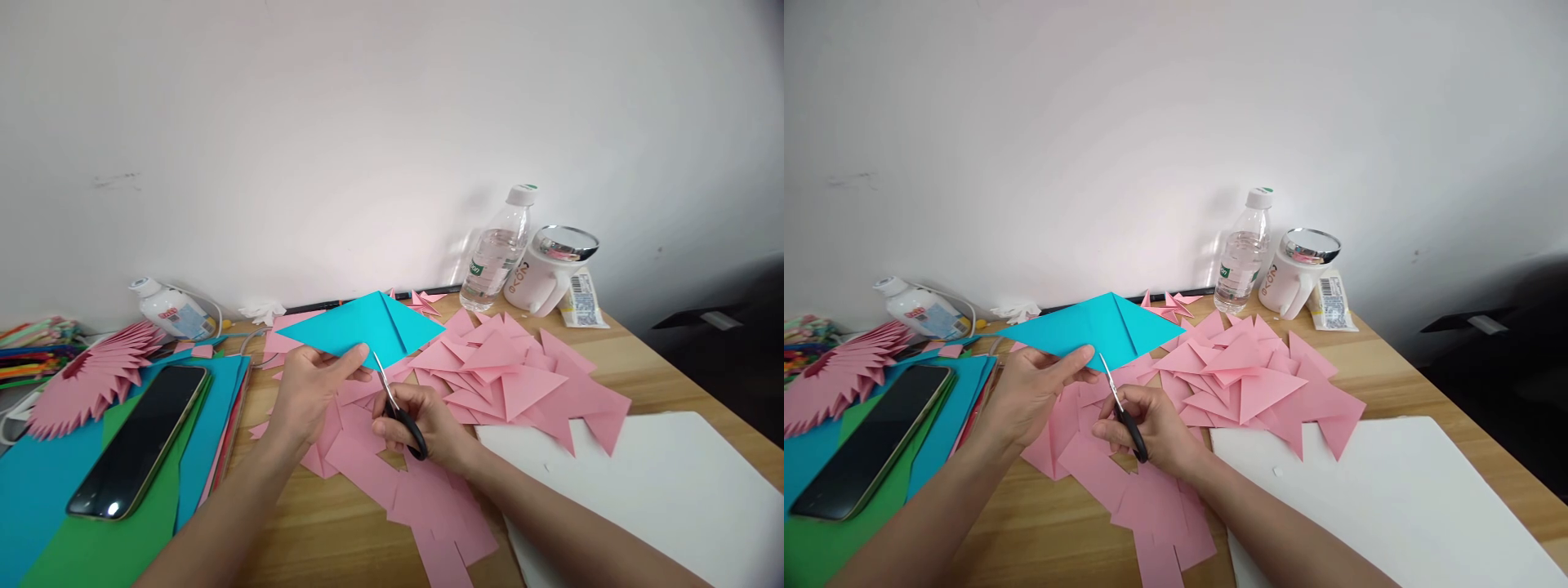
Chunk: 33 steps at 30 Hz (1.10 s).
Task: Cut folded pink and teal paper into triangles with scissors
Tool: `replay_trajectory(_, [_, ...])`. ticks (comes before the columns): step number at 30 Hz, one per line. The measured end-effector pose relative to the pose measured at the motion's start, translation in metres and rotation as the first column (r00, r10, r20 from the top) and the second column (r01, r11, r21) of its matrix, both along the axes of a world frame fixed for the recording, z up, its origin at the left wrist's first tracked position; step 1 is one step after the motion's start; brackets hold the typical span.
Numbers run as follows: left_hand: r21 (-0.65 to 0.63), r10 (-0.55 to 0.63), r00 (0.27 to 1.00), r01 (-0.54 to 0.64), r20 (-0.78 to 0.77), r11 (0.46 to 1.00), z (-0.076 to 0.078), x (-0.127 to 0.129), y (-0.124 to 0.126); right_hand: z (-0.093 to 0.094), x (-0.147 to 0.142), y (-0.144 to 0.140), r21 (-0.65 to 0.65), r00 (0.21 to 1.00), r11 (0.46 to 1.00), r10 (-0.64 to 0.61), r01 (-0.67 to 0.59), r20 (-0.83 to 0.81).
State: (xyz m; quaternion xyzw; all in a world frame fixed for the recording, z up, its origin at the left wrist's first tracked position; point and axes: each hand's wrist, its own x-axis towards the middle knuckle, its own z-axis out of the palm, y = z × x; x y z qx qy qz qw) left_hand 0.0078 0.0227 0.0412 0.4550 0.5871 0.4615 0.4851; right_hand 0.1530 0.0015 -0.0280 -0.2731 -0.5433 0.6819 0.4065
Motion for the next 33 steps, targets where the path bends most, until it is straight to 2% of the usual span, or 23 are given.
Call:
replay_trajectory(4, [0.016,0.028,0.999,-0.028,-0.027,0.999,-0.0020,-0.0018,0.0003,0.0007,-0.0002,0.0004,0.016,1.000,1.000,-0.010,0.010,0.020])
replay_trajectory(9, [0.059,0.007,0.992,0.000,-0.125,0.998,-0.0009,0.0028,-0.0028,0.0009,-0.0006,0.0002,-0.016,0.998,0.999,-0.044,0.045,0.036])
replay_trajectory(14, [0.062,-0.015,0.984,0.027,-0.176,0.998,0.0005,0.0055,-0.0050,0.0020,0.0000,0.0006,0.006,0.998,0.998,-0.063,0.063,0.021])
replay_trajectory(33, [0.075,0.015,0.984,-0.002,-0.176,0.997,-0.0004,0.0073,-0.0041,-0.0012,-0.0017,0.0002,-0.009,0.998,0.998,-0.060,0.060,0.024])
